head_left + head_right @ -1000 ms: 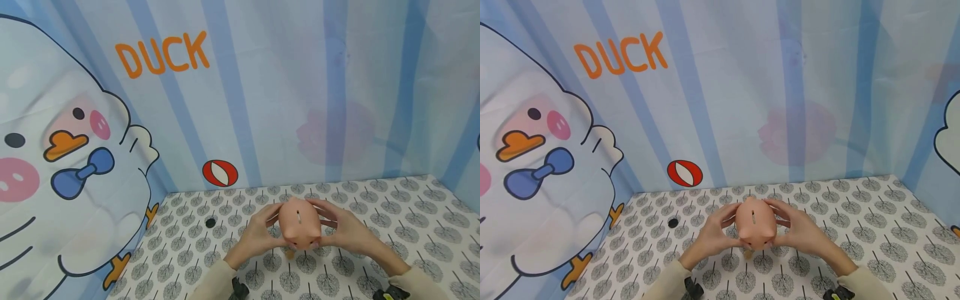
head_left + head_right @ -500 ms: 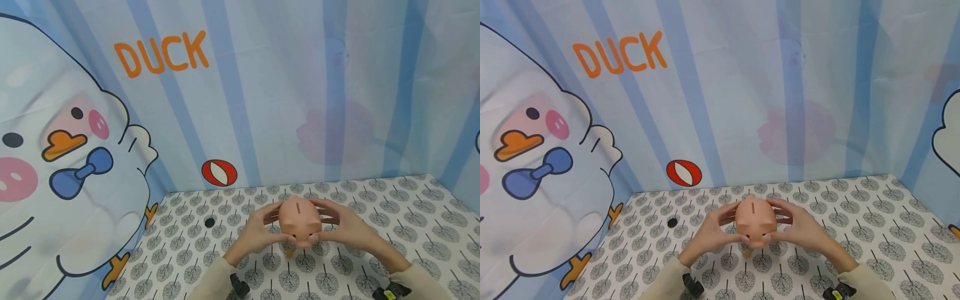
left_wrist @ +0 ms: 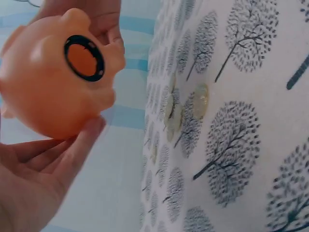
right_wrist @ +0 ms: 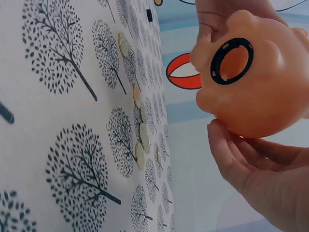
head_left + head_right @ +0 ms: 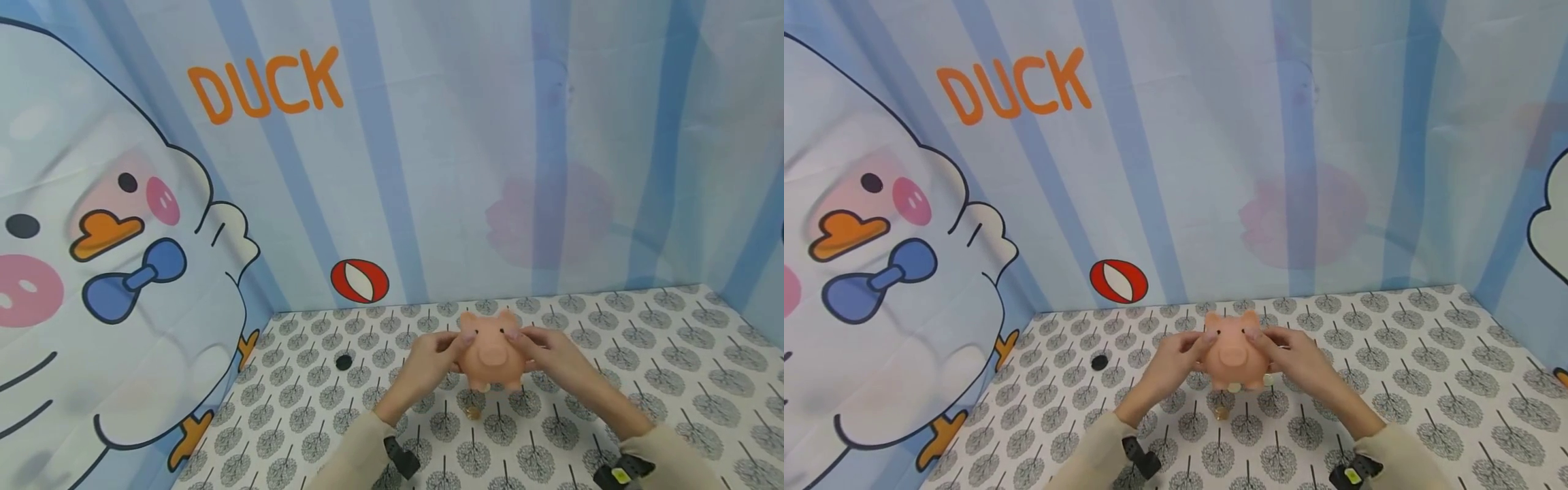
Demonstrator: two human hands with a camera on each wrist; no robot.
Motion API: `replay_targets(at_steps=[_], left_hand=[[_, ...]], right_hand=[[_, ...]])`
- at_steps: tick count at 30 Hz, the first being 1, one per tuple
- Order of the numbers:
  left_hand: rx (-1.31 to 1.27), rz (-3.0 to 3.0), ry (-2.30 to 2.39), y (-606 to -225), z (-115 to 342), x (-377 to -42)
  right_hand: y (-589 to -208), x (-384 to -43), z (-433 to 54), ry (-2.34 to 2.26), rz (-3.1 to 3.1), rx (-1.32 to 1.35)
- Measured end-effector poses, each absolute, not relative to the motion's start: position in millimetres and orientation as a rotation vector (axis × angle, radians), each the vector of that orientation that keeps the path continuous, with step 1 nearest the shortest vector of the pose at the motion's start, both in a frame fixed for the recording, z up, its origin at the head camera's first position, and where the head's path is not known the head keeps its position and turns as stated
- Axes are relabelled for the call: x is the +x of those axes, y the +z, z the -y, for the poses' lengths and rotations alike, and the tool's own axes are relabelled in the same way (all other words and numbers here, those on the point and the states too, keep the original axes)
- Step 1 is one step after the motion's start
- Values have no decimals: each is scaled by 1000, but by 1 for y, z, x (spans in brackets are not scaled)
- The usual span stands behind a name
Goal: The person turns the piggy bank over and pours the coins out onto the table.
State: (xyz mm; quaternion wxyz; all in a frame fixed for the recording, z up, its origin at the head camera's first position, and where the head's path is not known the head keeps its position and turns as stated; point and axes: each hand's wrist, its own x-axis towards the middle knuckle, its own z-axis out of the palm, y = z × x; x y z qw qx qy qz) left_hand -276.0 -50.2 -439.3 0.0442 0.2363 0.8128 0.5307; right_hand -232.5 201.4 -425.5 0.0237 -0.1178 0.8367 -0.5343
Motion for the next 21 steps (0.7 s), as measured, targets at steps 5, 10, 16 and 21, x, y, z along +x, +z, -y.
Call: replay_targets(at_steps=[5, 10, 16, 21], left_hand=[[651, -2443, 1664, -444, 48, -277], [518, -2429, 1606, -444, 49, -279], [531, -2397, 1588, -443, 50, -279], [642, -2402, 1527, -441, 56, -280]], right_hand=[[-424, -233, -197, -1665, -2510, -251], [-422, -235, -193, -1636, -2415, -143], [-423, -235, -193, -1639, -2415, -176], [-425, -234, -199, -1643, -2435, -310]])
